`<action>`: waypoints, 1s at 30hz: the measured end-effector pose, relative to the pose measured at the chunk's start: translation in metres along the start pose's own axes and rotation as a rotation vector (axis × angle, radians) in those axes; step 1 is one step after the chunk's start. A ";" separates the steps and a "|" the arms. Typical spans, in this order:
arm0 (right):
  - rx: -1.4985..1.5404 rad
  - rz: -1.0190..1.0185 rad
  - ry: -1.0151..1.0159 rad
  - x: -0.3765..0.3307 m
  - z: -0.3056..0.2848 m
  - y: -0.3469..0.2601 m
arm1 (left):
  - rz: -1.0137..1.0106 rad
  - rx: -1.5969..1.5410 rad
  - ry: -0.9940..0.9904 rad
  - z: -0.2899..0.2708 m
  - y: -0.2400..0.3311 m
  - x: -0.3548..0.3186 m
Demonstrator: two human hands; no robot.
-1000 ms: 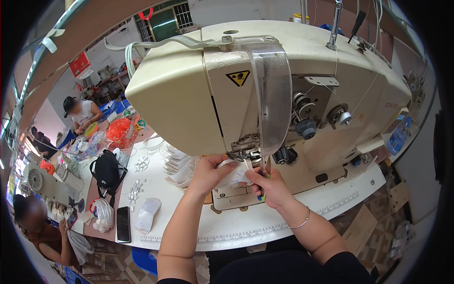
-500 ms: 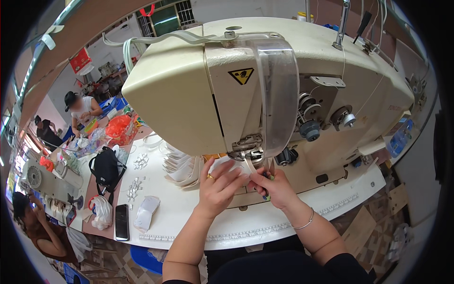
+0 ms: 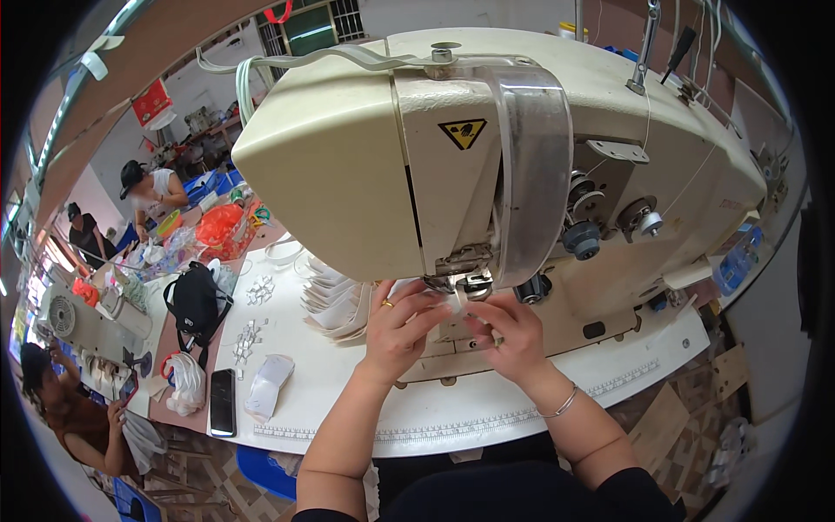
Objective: The person operates an industrial sewing machine to stitch white fabric pieces, likely face masks. They repeatedly pick up a piece from a stack, feed it into the machine, sew a seam, and place the finished item onto a growing pile of completed units.
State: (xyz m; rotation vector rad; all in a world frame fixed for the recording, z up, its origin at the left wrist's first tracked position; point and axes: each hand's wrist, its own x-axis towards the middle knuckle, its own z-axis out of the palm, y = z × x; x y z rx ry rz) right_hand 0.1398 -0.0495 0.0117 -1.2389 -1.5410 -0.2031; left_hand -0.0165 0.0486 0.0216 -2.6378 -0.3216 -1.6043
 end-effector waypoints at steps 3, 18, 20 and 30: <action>-0.097 -0.082 -0.022 0.003 0.003 0.000 | -0.018 -0.051 0.001 0.003 -0.007 0.002; -0.170 -0.131 0.032 0.008 0.006 -0.006 | -0.140 -0.093 0.009 0.010 -0.022 0.005; -0.170 -0.121 0.020 0.008 0.006 -0.006 | -0.175 -0.094 0.011 0.011 -0.021 0.006; -0.164 -0.098 -0.011 0.002 0.006 -0.003 | -0.177 -0.109 0.051 0.014 -0.019 0.004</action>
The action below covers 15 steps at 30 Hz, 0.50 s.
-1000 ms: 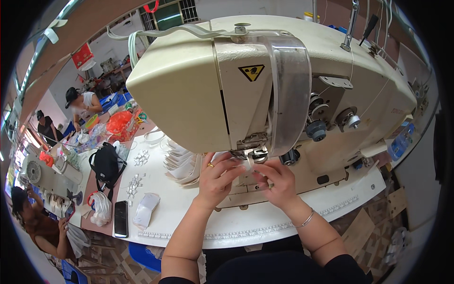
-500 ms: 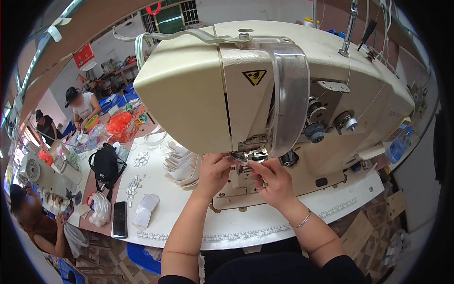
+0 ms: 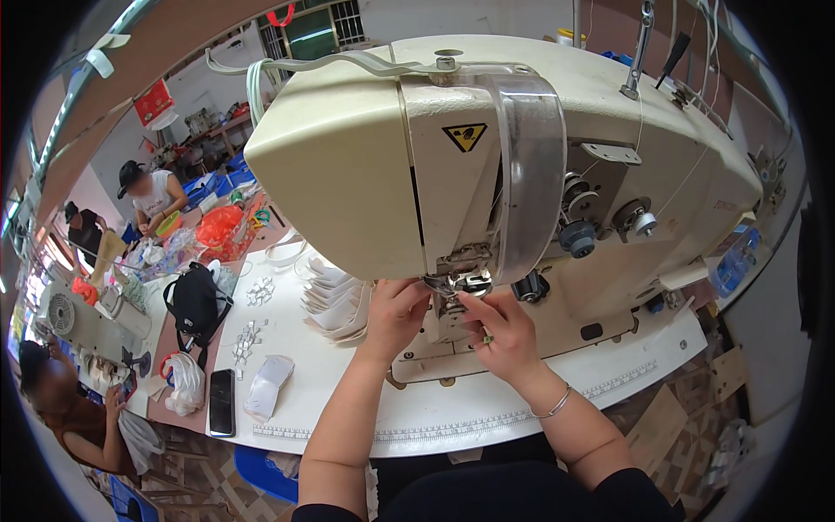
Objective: The person operates an industrial sewing machine to stitch white fabric pieces, likely face masks. They repeatedly pick up a piece from a stack, feed it into the machine, sew a seam, and place the finished item onto a growing pile of completed units.
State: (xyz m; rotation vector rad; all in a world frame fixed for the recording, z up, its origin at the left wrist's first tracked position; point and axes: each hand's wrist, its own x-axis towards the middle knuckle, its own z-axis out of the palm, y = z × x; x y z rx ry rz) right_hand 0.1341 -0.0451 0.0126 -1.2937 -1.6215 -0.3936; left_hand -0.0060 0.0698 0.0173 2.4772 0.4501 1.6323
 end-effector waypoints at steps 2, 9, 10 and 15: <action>-0.009 0.001 0.005 -0.001 0.000 0.000 | 0.002 0.028 0.007 0.001 0.000 -0.001; -0.002 0.005 0.021 -0.002 0.002 0.001 | 0.085 0.067 0.038 -0.001 0.002 0.002; 0.001 0.004 0.021 -0.002 0.002 0.002 | 0.119 0.097 0.031 -0.005 0.005 0.004; 0.010 0.030 0.013 -0.002 0.002 -0.001 | 0.117 0.108 0.022 -0.006 0.006 0.002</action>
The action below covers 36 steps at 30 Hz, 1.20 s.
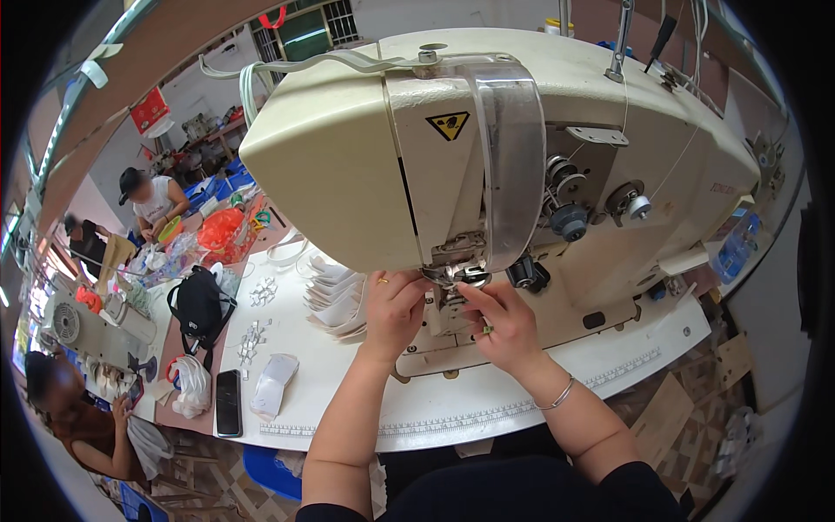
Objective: The person operates an industrial sewing machine to stitch white fabric pieces, likely face masks. They repeatedly pick up a piece from a stack, feed it into the machine, sew a seam, and place the finished item onto a growing pile of completed units.
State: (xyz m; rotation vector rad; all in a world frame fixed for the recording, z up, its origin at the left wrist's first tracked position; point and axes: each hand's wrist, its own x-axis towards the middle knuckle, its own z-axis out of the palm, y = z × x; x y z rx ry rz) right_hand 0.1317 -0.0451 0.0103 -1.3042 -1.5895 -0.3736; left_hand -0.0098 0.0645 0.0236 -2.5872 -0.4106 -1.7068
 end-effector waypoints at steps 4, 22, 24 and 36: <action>0.026 -0.007 0.003 0.003 -0.002 -0.001 | -0.012 0.018 -0.005 -0.001 0.001 -0.001; 0.276 0.245 0.071 -0.010 -0.013 0.005 | -0.376 0.032 -0.083 -0.012 0.049 0.002; 0.502 0.476 0.187 -0.011 -0.008 0.015 | -0.667 -0.335 -0.077 -0.008 0.027 -0.006; 0.971 0.783 0.209 0.008 -0.005 0.022 | -1.204 -1.280 -0.107 0.001 0.001 -0.005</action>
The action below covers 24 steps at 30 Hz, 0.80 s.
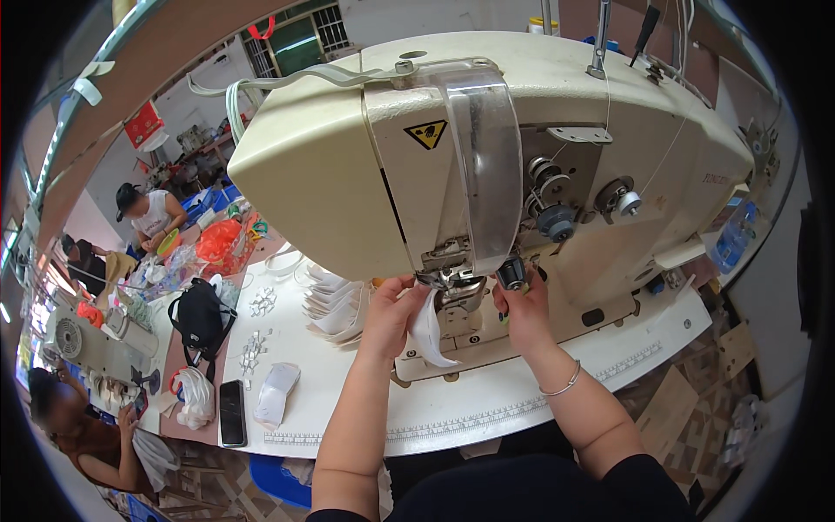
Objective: The person operates an industrial sewing machine to stitch white fabric pieces, likely face masks. They repeatedly pick up a piece from a stack, feed it into the machine, sew a seam, and place the finished item onto a growing pile of completed units.
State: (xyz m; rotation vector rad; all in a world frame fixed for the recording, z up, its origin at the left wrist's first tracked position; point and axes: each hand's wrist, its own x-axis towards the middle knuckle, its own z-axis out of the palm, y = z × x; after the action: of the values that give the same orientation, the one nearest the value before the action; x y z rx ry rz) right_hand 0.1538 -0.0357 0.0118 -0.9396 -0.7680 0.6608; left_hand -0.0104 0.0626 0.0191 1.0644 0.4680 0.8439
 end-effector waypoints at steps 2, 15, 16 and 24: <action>-0.014 0.018 0.008 0.000 0.000 0.002 | 0.012 -0.075 0.012 0.004 -0.001 -0.003; -0.056 0.044 0.010 0.003 0.000 0.002 | 0.041 -0.175 0.026 0.005 -0.008 -0.002; -0.052 0.040 0.007 0.003 0.001 0.001 | 0.037 -0.178 0.026 0.005 -0.008 -0.003; -0.074 0.046 0.003 0.004 -0.001 0.001 | 0.027 -0.200 0.029 0.005 -0.010 0.000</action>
State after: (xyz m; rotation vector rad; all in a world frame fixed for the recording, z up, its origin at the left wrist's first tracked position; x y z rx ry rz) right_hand 0.1565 -0.0326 0.0121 -1.0274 -0.7744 0.6745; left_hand -0.0035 0.0571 0.0118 0.8772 0.3854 0.9108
